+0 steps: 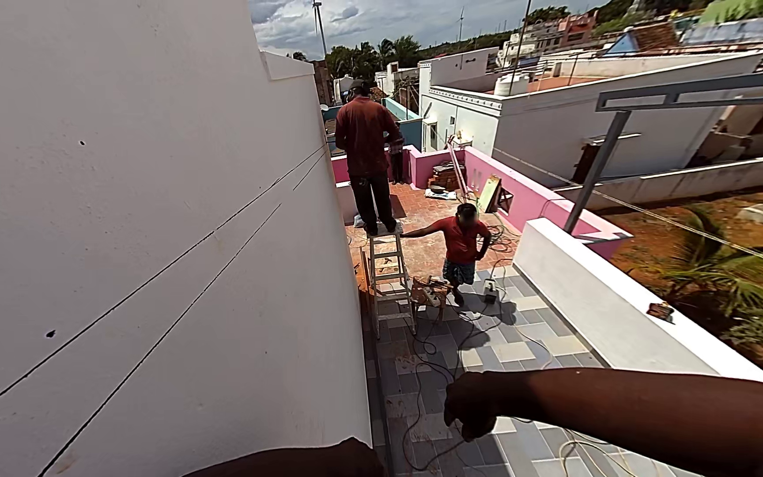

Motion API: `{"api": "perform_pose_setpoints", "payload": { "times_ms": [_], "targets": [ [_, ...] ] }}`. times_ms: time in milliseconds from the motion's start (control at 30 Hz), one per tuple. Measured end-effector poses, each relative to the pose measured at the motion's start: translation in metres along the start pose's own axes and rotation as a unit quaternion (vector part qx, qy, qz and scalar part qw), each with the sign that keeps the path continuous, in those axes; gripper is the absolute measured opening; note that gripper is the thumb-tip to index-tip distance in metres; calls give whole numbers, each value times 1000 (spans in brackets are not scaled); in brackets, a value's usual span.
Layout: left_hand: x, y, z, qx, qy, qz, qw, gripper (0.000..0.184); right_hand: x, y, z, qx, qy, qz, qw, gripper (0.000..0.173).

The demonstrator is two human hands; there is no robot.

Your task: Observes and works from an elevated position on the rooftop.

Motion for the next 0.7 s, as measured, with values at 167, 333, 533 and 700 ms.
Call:
{"api": "perform_pose_setpoints", "payload": {
  "times_ms": [167,333,533,700],
  "targets": [
    [0,0,2,2,-5,-3,1000,46,-1,-1,-1,6,-5,5,1000,39],
    [1,0,0,-2,-4,-3,1000,46,-1,-2,-3,2,-5,5,1000,39],
    [1,2,1,-1,1,-6,1000,47,-1,0,-2,1,-3,0,1000,39],
    [2,1,1,-2,-2,1,1000,48,-1,0,-1,2,-6,-1,1000,40]
  ]
}}
Point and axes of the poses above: each hand's wrist, its own z-axis towards the middle knuckle, its own y-axis out of the palm, x = y × z, the point moved 4 cm from there along z, towards the middle knuckle, and after that the axes turned 13 degrees about y, right-handed, at the moved point
